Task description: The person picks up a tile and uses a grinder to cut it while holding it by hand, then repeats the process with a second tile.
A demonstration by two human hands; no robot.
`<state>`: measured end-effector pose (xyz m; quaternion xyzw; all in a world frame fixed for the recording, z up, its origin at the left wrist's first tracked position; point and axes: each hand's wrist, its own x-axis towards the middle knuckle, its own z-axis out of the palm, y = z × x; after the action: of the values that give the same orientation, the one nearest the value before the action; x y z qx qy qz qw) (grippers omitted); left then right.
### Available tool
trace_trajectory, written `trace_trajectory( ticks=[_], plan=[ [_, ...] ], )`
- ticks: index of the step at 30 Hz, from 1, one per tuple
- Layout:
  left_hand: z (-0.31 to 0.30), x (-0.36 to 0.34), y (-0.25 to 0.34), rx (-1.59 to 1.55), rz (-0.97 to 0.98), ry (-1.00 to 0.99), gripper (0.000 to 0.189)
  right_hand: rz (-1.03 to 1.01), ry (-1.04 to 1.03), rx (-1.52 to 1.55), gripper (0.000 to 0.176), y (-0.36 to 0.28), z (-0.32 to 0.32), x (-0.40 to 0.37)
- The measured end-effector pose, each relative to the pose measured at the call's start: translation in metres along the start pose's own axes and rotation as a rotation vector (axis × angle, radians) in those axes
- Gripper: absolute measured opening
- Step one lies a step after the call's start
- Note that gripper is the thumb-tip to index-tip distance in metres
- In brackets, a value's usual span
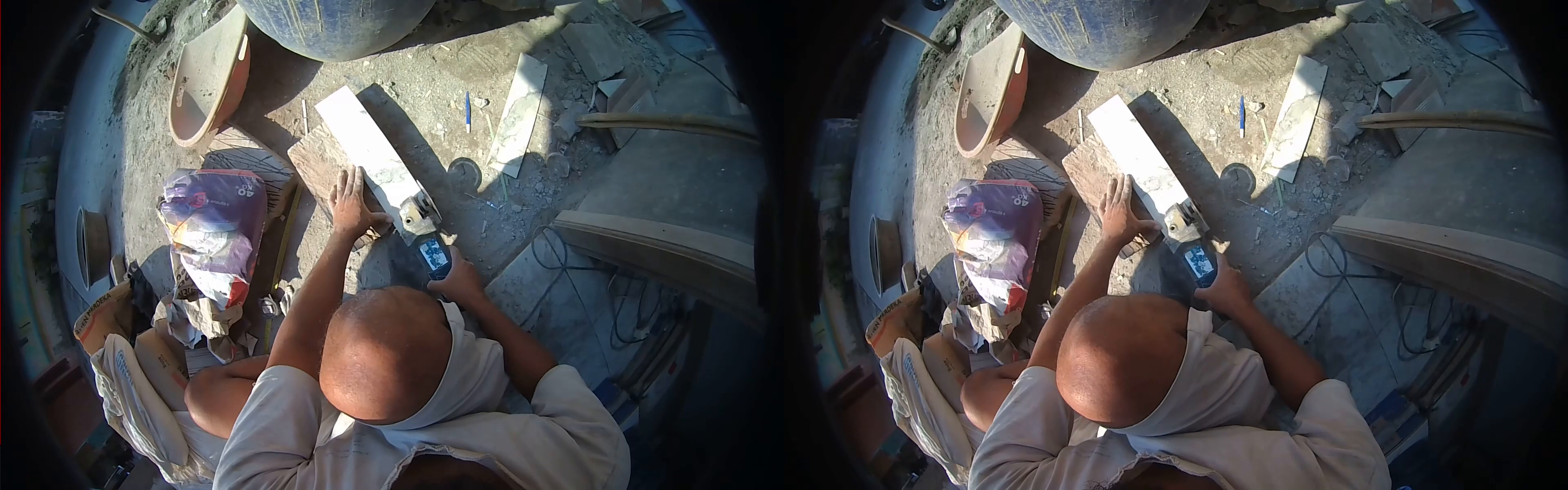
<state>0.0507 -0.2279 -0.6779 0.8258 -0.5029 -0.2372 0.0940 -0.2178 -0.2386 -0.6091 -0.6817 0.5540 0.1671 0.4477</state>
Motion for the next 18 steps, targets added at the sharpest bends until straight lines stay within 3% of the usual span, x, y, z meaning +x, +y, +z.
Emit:
trace_trajectory(
  ticks=[12,15,17,18],
  plan=[
    [-0.004,0.000,0.003,0.003,-0.011,-0.019,0.138,0.011,0.030,0.015,0.091,0.027,0.006,-0.028],
    [-0.002,-0.004,0.002,0.027,-0.007,-0.021,0.130,0.032,0.069,0.086,0.091,0.039,0.007,-0.047],
    [0.011,-0.019,0.001,-0.021,0.048,0.108,0.112,0.055,0.090,0.115,0.087,0.039,-0.003,-0.062],
    [0.015,-0.035,0.005,-0.123,-0.001,0.107,0.087,0.056,0.098,0.126,0.087,0.044,-0.006,-0.064]
  ],
)
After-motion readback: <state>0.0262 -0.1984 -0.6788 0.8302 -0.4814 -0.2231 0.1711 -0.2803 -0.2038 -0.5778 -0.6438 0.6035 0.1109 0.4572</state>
